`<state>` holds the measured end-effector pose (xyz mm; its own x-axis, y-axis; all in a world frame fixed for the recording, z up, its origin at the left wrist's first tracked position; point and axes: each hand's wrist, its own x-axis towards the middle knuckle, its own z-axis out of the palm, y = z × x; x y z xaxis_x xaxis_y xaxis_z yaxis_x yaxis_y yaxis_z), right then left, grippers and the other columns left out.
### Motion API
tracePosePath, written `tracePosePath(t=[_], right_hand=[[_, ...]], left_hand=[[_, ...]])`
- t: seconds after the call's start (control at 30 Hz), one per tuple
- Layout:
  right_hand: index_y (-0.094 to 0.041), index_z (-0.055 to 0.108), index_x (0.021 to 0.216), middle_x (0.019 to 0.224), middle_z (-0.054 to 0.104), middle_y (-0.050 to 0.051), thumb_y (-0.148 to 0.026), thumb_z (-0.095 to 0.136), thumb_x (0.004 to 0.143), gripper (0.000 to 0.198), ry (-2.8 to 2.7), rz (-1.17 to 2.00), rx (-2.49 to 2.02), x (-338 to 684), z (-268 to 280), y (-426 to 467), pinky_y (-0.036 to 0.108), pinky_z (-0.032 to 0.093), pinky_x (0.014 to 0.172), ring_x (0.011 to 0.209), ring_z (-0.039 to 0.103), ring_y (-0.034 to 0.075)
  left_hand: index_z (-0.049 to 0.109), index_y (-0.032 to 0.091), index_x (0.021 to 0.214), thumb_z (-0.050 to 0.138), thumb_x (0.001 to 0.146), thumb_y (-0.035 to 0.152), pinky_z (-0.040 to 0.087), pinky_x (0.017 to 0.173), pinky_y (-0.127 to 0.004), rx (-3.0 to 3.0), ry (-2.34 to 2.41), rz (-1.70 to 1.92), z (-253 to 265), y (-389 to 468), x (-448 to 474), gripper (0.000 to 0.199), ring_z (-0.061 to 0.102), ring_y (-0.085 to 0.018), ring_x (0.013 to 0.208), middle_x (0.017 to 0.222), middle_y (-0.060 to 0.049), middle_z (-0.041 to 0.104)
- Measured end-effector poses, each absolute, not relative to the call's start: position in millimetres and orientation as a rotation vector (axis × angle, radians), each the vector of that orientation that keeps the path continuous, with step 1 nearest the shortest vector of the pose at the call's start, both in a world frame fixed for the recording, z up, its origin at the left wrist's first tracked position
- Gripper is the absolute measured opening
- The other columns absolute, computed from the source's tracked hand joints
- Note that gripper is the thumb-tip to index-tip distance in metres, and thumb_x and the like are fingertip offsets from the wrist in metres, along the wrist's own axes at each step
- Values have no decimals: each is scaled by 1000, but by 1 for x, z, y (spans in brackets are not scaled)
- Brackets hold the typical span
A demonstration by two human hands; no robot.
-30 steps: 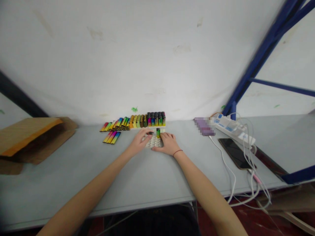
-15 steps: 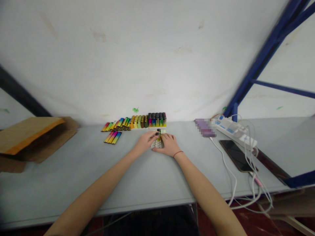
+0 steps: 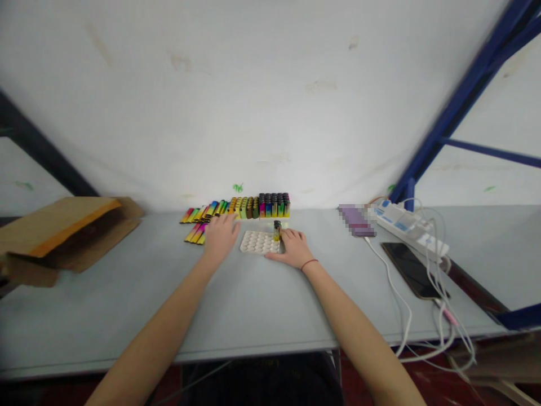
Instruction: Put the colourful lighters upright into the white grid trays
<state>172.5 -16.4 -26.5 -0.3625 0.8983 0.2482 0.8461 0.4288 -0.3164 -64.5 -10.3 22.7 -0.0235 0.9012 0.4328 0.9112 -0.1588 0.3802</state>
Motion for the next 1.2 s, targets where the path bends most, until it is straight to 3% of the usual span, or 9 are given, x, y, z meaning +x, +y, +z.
tracePosePath(t=[0.17, 0.37, 0.5, 0.6, 0.67, 0.83, 0.93, 1.1, 1.2], right_hand=[[-15, 59, 132, 138, 61, 19, -67, 71, 81, 74, -2311, 188, -1487, 174, -27, -16, 48, 37, 108, 128, 54, 35], [-14, 58, 134, 138, 61, 19, -70, 69, 81, 78, -2319, 169, -1496, 174, -27, -16, 47, 37, 107, 127, 54, 35], [-13, 57, 136, 140, 60, 19, -70, 69, 81, 80, -2313, 171, -1509, 174, -27, -16, 46, 37, 108, 128, 53, 35], [-13, 56, 137, 139, 60, 20, -70, 69, 81, 81, -2310, 173, -1509, 174, -27, -16, 46, 36, 108, 128, 53, 35], [-13, 56, 137, 139, 60, 19, -70, 69, 81, 81, -2315, 181, -1498, 174, -28, -16, 47, 36, 108, 128, 53, 35], [-14, 56, 138, 139, 60, 19, -72, 67, 81, 82, -2309, 167, -1492, 174, -30, -14, 48, 36, 107, 128, 53, 35], [-14, 56, 138, 140, 60, 20, -72, 67, 81, 82, -2308, 147, -1489, 174, -32, -14, 48, 37, 107, 129, 53, 35], [-15, 56, 139, 139, 61, 19, -71, 68, 81, 81, -2311, 143, -1492, 174, -32, -14, 48, 37, 107, 128, 54, 35], [-14, 56, 139, 140, 60, 20, -70, 68, 81, 82, -2311, 147, -1498, 174, -31, -14, 48, 37, 108, 129, 54, 35]], left_hand=[[73, 13, 101, 53, 91, 27, 42, 92, -61, -1783, -2394, -541, 19, -2, -109, 27, 53, -45, 116, 119, -28, 65], [69, 13, 119, 51, 94, 29, 43, 98, -55, -1916, -2346, -356, 12, -1, -99, 36, 59, -40, 118, 119, -24, 68], [71, 10, 109, 44, 96, 24, 47, 95, -48, -2006, -2340, -387, 8, 6, -97, 33, 63, -38, 114, 118, -25, 69], [69, 13, 92, 37, 97, 19, 51, 85, -38, -2052, -2438, -798, 6, 15, -96, 33, 69, -30, 99, 100, -21, 73], [62, 17, 90, 34, 98, 21, 53, 72, -31, -2036, -2539, -1351, 7, 18, -91, 30, 70, -22, 79, 88, -12, 72], [51, 20, 89, 34, 98, 37, 33, 38, -20, -1842, -2585, -2616, 18, 10, -68, 26, 40, -9, 34, 57, 6, 52], [54, 19, 83, 48, 93, 52, 24, 36, -18, -1914, -2587, -2926, 23, 2, -55, 35, 30, -6, 32, 48, 10, 39], [54, 19, 86, 57, 87, 54, 35, 40, -18, -1746, -2489, -3291, 25, -7, -38, 35, 42, -7, 37, 54, 7, 49], [50, 21, 79, 52, 87, 61, 26, 35, -18, -1670, -2505, -3380, 27, -10, -34, 41, 33, -6, 33, 50, 9, 44]])
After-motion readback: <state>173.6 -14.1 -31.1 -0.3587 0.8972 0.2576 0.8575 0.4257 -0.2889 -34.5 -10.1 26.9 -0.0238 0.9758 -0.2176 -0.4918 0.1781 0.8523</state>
